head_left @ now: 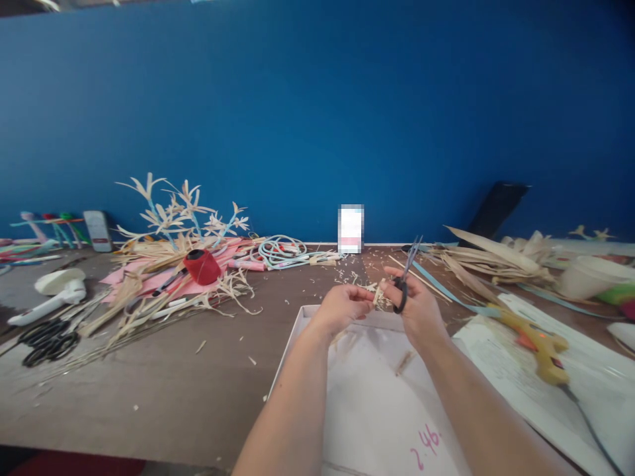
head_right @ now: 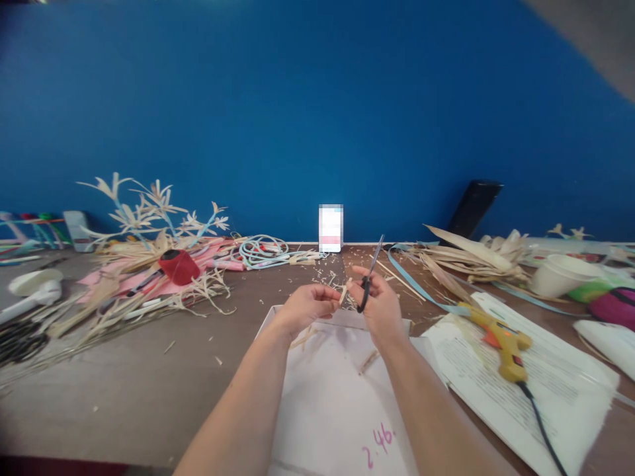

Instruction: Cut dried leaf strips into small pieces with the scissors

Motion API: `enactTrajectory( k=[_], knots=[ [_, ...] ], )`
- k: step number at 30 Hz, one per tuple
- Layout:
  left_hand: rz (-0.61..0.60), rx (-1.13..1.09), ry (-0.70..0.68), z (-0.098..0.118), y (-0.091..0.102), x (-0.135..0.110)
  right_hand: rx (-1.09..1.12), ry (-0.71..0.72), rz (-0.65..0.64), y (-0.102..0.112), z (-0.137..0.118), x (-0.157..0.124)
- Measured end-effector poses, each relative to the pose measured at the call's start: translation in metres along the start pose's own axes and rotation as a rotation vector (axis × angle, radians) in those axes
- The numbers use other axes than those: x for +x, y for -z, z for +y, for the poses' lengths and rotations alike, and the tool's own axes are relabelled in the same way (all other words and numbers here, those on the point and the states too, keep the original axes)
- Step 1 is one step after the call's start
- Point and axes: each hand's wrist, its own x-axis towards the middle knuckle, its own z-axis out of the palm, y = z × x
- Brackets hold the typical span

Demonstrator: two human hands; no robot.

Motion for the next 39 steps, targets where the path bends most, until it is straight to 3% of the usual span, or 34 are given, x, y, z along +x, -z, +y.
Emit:
enactTrajectory(
  k=[8, 15, 23, 27, 29, 34, 39],
  knots=[
    [0.023, 0.026, 0.028, 0.004, 0.0, -0.003, -0.054, 0.007, 0.01, 0.0, -0.002, 0.0],
    [0.087, -0.144, -0.041, 0.001, -0.005, 0.003, -0.05, 0.004, -0.086, -0.007, -0.01, -0.007],
    [0.103, -0.155, -0.061, -0.006, -0.006, 0.008, -0.033, -0.017, -0.08, -0.006, -0.008, -0.005],
    [0.205, -0.13, -0.091, -0.009, -0.001, 0.012, -0.089, -0.043, -0.086, -0.004, -0.009, -0.006],
    [0.277, -0.145, -0.099, -0.008, 0.001, 0.013, -0.136, -0.085, -0.17, -0.005, -0.011, -0.007],
    [0.419, -0.205, -0.139, -0.001, 0.004, 0.012, -0.267, -0.151, -0.534, -0.008, -0.016, -0.013],
    [0.471, -0.16, -0.192, -0.001, 0.004, 0.011, -0.304, -0.146, -0.621, -0.008, -0.017, -0.015]
  ],
)
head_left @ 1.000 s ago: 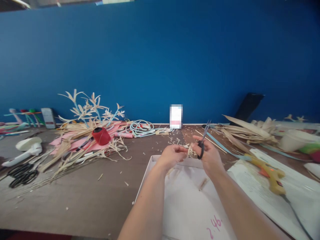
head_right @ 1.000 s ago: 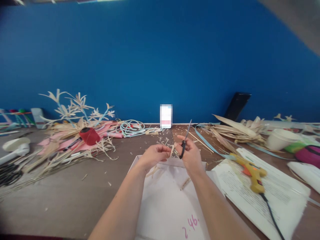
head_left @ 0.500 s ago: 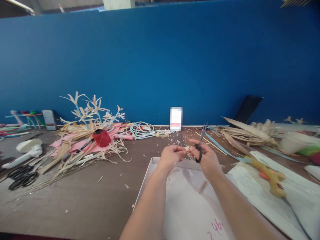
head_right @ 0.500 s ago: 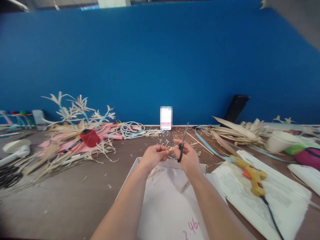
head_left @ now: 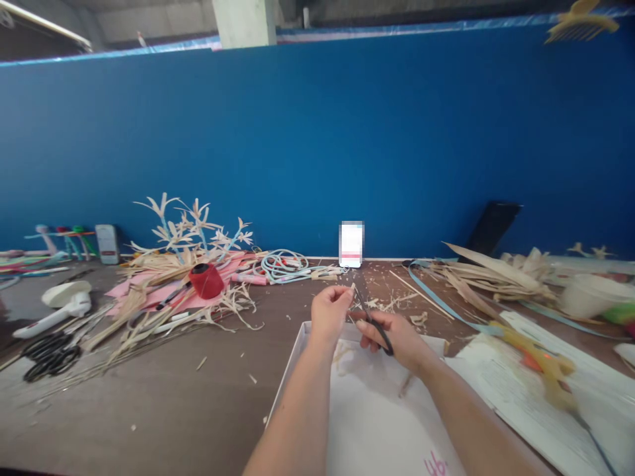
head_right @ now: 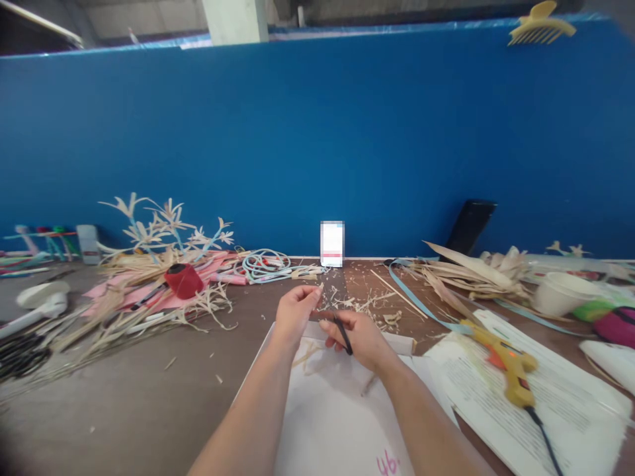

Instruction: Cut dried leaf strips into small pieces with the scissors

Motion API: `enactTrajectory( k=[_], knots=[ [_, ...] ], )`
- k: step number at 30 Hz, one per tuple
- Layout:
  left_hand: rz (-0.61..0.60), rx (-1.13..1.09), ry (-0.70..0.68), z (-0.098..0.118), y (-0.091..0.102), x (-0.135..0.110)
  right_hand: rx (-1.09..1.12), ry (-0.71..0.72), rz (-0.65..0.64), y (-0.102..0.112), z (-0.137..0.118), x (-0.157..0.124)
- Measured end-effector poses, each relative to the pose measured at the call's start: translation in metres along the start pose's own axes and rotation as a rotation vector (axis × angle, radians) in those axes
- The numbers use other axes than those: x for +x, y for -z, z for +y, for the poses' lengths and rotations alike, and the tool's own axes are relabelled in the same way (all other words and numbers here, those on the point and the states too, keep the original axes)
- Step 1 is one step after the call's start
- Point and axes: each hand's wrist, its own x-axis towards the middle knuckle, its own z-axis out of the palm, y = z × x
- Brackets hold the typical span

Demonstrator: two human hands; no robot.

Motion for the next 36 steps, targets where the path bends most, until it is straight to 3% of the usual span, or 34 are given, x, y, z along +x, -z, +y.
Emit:
enactTrajectory(
  k=[24, 28, 32, 36],
  knots=[
    [-0.024, 0.057, 0.014, 0.001, 0.0, -0.001, 0.008, 0.014, 0.051, -0.001, 0.002, 0.002],
    [-0.027, 0.033, 0.04, 0.003, 0.0, -0.002, 0.082, -0.008, 0.197, 0.001, 0.002, 0.004],
    [-0.131, -0.013, 0.095, 0.004, -0.001, -0.003, 0.296, 0.075, 0.405, 0.008, 0.006, 0.007],
    [-0.323, -0.156, 0.219, 0.005, -0.002, -0.009, 0.545, 0.114, 0.295, 0.011, 0.006, 0.006]
  ],
)
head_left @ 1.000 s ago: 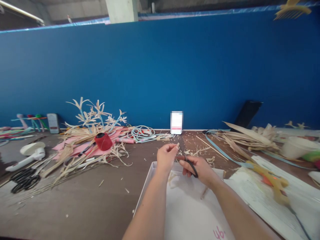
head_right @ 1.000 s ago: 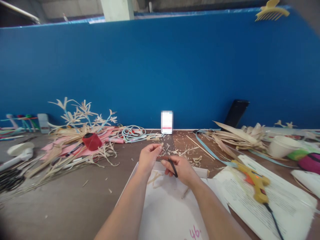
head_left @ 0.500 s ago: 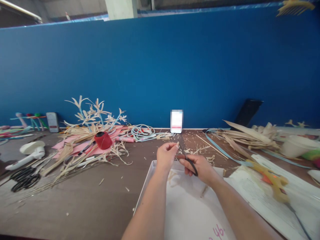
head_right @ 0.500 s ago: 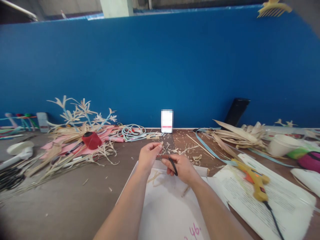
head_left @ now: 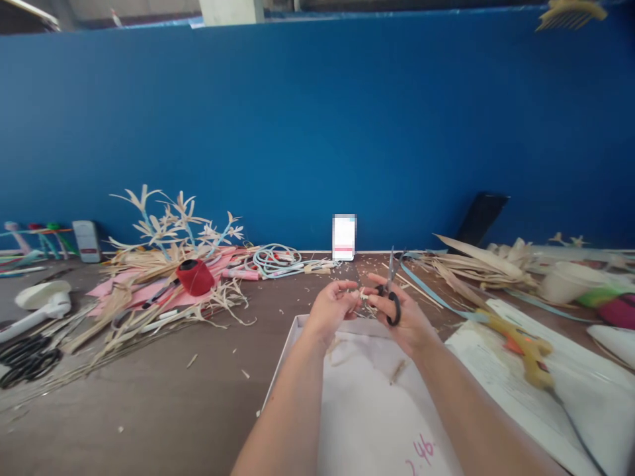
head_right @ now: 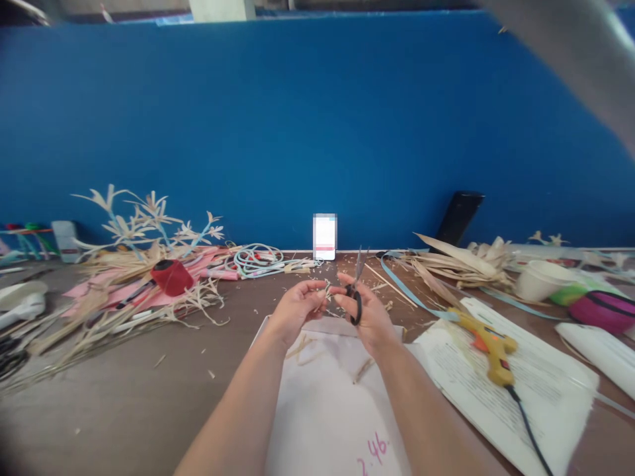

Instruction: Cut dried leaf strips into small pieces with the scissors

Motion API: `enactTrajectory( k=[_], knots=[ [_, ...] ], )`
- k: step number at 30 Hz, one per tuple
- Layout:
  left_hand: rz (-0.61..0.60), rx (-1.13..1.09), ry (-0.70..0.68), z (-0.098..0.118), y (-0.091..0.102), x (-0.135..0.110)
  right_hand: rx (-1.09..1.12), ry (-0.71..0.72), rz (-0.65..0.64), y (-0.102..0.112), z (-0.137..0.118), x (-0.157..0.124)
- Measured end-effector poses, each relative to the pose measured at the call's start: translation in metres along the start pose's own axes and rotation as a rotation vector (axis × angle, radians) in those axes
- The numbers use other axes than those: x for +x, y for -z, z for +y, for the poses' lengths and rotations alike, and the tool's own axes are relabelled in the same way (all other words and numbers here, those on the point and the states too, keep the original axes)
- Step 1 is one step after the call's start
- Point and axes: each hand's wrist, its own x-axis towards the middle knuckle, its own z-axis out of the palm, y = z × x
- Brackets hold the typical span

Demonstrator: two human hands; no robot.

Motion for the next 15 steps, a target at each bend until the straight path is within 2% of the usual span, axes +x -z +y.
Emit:
enactTrajectory(
  k=[4, 8, 11, 15],
  knots=[
    [-0.118, -0.091, 0.092, 0.0004, -0.0029, -0.004, 0.131, -0.032, -0.06, -0.002, -0.0015, -0.0022],
    [-0.116, -0.066, 0.134, 0.0014, -0.0039, -0.0054, 0.092, -0.024, -0.057, -0.0017, -0.0011, -0.0025],
    [-0.072, 0.055, 0.091, 0.0008, -0.004, -0.0049, -0.011, 0.001, -0.015, -0.0004, -0.0001, -0.0017],
    [-0.007, 0.267, -0.051, -0.0036, -0.0036, -0.0022, -0.193, 0.07, 0.067, 0.0002, 0.001, 0.0002]
  ],
)
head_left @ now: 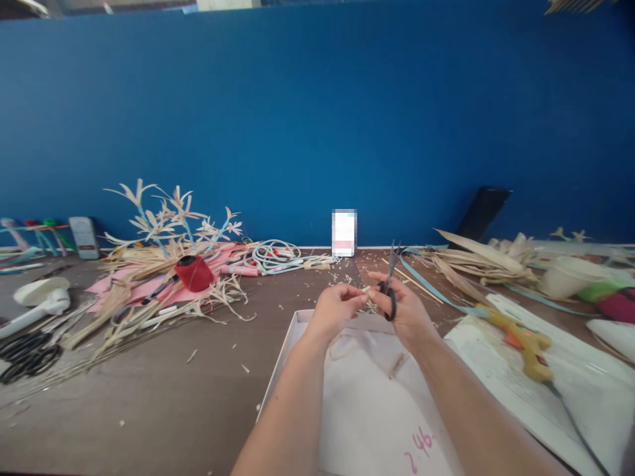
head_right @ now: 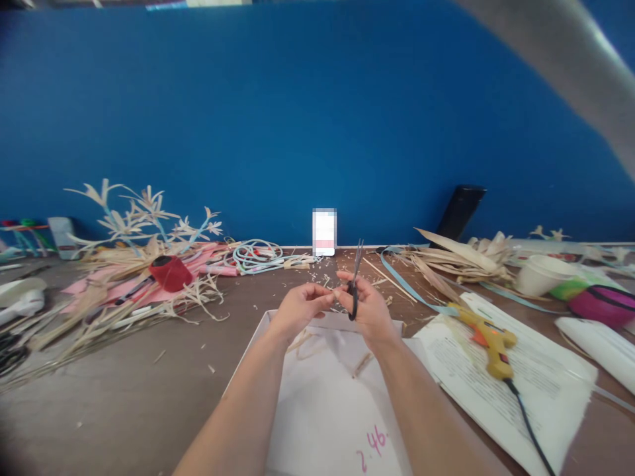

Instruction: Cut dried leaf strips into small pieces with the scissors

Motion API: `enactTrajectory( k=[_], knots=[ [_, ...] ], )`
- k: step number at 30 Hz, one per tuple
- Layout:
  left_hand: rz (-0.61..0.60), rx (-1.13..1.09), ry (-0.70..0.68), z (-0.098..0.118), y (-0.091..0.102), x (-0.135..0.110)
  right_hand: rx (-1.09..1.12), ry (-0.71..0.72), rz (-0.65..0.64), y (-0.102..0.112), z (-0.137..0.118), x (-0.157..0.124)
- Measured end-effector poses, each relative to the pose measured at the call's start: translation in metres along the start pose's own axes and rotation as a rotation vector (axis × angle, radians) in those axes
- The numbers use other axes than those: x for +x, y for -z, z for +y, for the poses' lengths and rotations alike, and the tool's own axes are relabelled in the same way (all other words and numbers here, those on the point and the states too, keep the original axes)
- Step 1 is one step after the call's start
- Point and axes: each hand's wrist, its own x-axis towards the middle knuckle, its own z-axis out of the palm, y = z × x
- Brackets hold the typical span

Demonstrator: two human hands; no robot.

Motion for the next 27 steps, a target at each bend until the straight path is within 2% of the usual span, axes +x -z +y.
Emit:
enactTrajectory(
  k=[5, 9, 11, 14, 18, 21, 27],
  knots=[
    [0.087, 0.227, -0.113, -0.01, 0.0, 0.005, -0.1, 0.036, 0.04, -0.001, 0.002, 0.002],
    [0.11, 0.172, -0.134, -0.011, 0.001, 0.008, -0.167, 0.029, 0.074, -0.001, 0.002, 0.001],
    [0.153, 0.098, -0.14, -0.008, 0.002, 0.008, -0.197, -0.016, 0.024, -0.002, 0.0, -0.001],
    [0.223, -0.018, -0.127, -0.004, 0.004, 0.008, -0.232, -0.103, -0.17, -0.006, -0.004, -0.006],
    [0.28, -0.089, -0.142, -0.001, 0.006, 0.008, -0.277, -0.107, -0.344, -0.01, -0.008, -0.01],
    [0.3, -0.067, -0.152, -0.001, 0.007, 0.007, -0.295, -0.1, -0.369, -0.01, -0.007, -0.01],
    [0.312, -0.012, -0.167, -0.001, 0.007, 0.006, -0.367, -0.08, -0.341, -0.009, -0.007, -0.009]
  ],
)
